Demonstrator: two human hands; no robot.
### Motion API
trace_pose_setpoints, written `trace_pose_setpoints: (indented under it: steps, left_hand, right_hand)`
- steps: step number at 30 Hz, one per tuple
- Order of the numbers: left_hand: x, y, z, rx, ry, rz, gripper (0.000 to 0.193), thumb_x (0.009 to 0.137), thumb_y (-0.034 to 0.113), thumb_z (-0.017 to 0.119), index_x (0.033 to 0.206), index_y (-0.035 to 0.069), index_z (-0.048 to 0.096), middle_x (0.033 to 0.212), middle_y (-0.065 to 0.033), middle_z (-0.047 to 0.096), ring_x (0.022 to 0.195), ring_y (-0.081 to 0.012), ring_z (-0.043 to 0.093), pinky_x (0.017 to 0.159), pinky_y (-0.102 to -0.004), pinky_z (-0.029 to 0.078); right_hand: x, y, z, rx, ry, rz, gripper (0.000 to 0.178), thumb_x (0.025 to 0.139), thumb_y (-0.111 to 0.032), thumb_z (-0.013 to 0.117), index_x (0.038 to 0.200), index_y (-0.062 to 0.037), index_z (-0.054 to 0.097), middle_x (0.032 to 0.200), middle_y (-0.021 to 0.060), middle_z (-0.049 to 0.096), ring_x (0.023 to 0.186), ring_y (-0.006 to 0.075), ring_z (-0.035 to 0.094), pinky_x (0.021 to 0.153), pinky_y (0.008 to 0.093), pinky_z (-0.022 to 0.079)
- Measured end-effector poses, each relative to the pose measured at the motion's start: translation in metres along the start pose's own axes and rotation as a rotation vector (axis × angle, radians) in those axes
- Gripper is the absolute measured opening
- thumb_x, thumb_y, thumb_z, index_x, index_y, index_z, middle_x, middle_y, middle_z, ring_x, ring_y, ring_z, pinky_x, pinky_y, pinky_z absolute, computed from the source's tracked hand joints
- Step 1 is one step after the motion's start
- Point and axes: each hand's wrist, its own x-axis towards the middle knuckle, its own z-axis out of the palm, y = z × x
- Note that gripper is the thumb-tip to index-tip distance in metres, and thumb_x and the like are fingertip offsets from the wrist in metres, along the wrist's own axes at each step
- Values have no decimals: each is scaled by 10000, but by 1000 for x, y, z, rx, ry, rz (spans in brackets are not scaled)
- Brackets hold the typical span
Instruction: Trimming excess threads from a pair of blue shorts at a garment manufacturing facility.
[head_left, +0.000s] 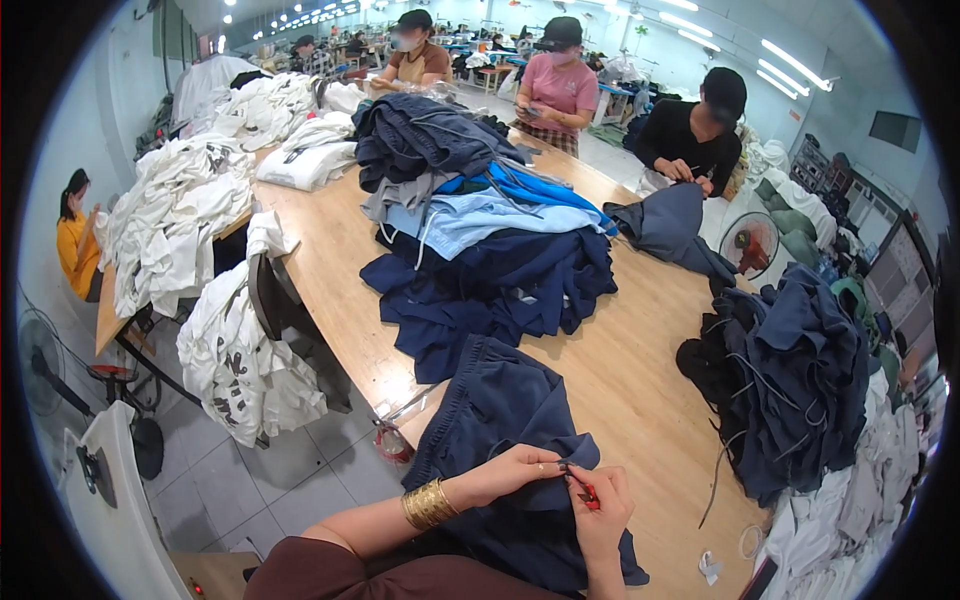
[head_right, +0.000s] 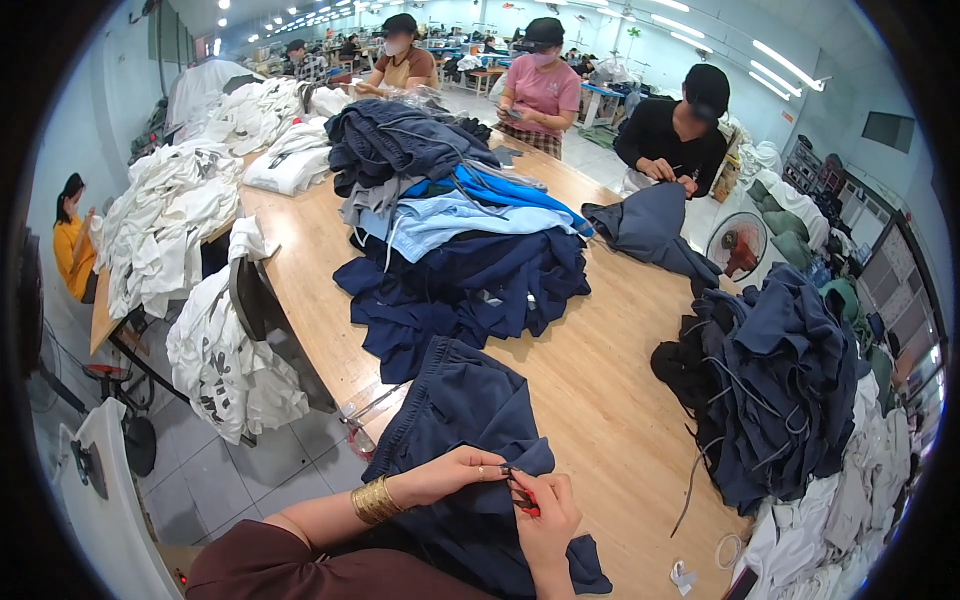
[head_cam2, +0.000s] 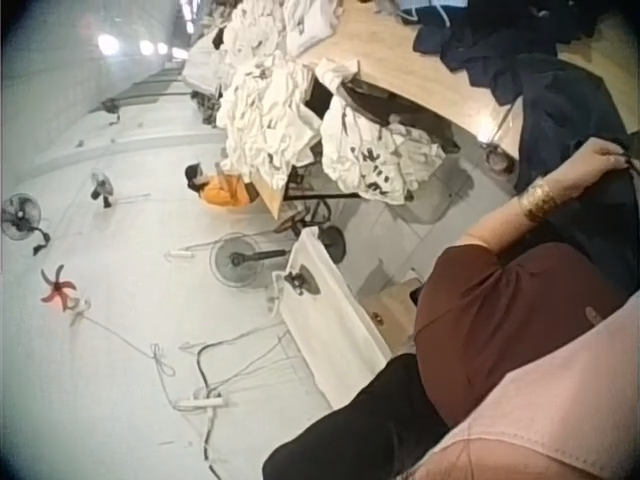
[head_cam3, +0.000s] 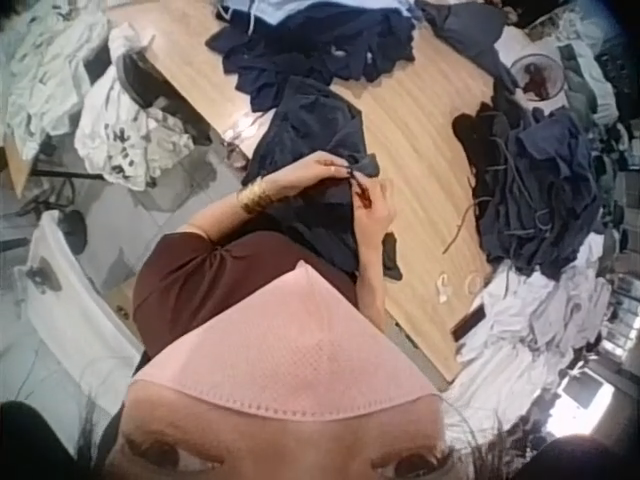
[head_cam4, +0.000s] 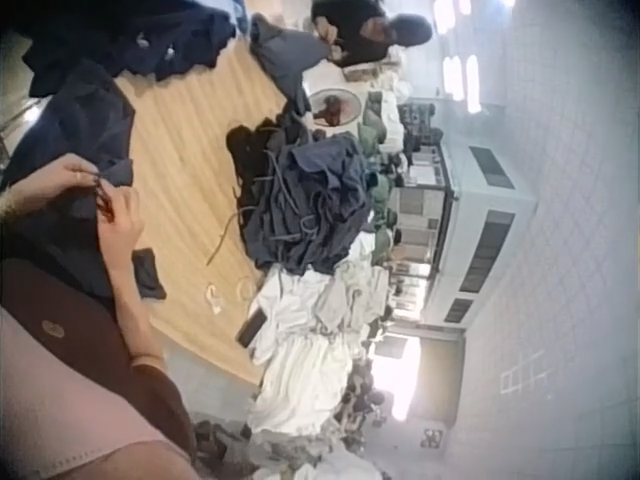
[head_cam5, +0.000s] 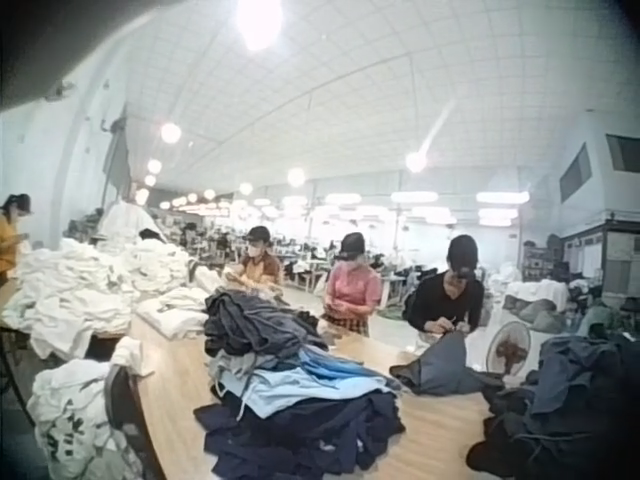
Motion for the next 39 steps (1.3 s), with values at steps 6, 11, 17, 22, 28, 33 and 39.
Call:
trace_pose_setpoints:
  steps: [6,11,17,22,28,33,39]
  left_hand:
    - [3,6,13,-68,33,-68,228,932,163,506,1026,-6,625,953,39,605,873,-10,511,784,-162,413]
    - [5,3,13,-16,21,-55,228,934,163,505,1029,-7,623,930,50,595,845,0,498,761,-149,406]
    - [5,10,21,-48,-15,-25,229,933,166,509,1010,-19,621,943,45,600,870,-6,505,776,-160,411]
    - [13,24,29,65,115,17,200,927,181,525,867,17,622,819,92,551,766,3,464,684,-161,393]
    - [7,69,42,314,166,130,179,915,108,531,923,-51,613,825,79,538,774,9,434,677,-156,369]
    - [9,63,47,328,157,161,201,912,142,552,902,-49,614,731,97,471,684,16,361,566,-148,297]
    - [5,60,50,373,149,181,178,906,128,550,859,-36,600,699,93,429,659,8,329,542,-163,266]
  right_hand:
    - [-4,11,-2,70,64,49,147,699,54,696,812,-17,633,738,69,492,595,152,476,519,249,369]
    - [-4,12,-7,60,138,48,106,735,42,663,798,-10,595,748,68,482,613,161,468,537,259,366]
    - [-4,9,-22,52,98,-12,163,701,34,696,830,-45,636,766,89,532,642,229,552,538,287,435]
    - [-1,18,-36,-1,175,52,181,697,-13,707,847,-56,616,763,79,550,600,216,545,510,290,424]
    - [27,4,-59,-171,25,-75,245,762,-180,663,964,-91,556,794,24,548,721,216,488,707,334,320]
    - [23,5,-55,-299,28,-74,231,726,-178,682,919,-109,576,778,1,542,692,187,465,706,328,264]
    - [21,0,-54,-315,49,-99,202,716,-184,691,875,-117,586,749,-6,532,686,181,462,712,329,260]
